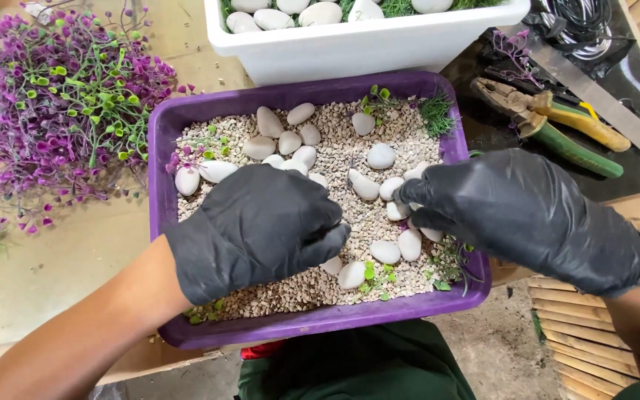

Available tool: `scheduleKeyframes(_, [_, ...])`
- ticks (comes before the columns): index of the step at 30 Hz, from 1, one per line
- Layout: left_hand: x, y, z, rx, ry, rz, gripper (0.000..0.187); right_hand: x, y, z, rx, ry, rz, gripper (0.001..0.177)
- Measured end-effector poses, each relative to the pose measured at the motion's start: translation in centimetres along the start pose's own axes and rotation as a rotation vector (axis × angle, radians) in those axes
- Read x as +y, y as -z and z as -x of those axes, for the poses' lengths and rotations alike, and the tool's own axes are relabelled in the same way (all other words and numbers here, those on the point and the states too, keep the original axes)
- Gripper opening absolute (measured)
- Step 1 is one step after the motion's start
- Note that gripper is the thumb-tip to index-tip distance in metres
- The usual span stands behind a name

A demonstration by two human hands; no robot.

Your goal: The person arranges white stones and green moss in a white rectangular bonsai pot containing a black tree trunk. They then move to a purple tray filled with gravel and small plants, arranging white stones among the greenery.

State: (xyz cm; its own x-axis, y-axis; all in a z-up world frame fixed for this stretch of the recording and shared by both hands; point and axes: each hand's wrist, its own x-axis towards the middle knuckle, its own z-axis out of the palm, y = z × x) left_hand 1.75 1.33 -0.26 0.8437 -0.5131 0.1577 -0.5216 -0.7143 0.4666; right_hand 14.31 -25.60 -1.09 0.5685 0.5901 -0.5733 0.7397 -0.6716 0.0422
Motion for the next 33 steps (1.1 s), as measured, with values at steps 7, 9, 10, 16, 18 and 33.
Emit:
scheduleKeyframes(7, [1.9, -1.4, -2.5, 0.000, 0.049, -0.221, 0.022, -2.3, 1.3, -0.2, -0.042, -0.396, -0.867, 0.057])
scheduleKeyframes(9, [3.0, -1.4, -3.9, -0.085, 0.068, -0.249, 0.029, -3.2, 2.7, 0.3, -0.048, -0.298, -0.947, 0.042])
scheduleKeyframes(10, [3.5, -1.4, -4.6, -0.126, 0.079, -0.162, 0.016, -3.8, 3.4, 0.5, -0.064, -0.325, -0.743, 0.039])
scheduleKeyframes(16, [5.6, -0.1, -8.7, -0.215, 0.536, 0.324, 0.024, 2.7, -4.3, -7.5, -0.080, -0.354, 0.358, 0.028])
scheduleKeyframes(18, [6.0, 1.5, -8.3, -0.519, 1.075, 0.730, 0.028, 2.6, 0.5, 0.6, 0.508, 0.296, 0.118, 0.028])
scheduleKeyframes(33, [3.0, -2.0, -6.0, -0.131, 0.161, -0.201, 0.035, 2.0, 0.7, 0.5, 0.172, 0.912, -1.796, 0.038])
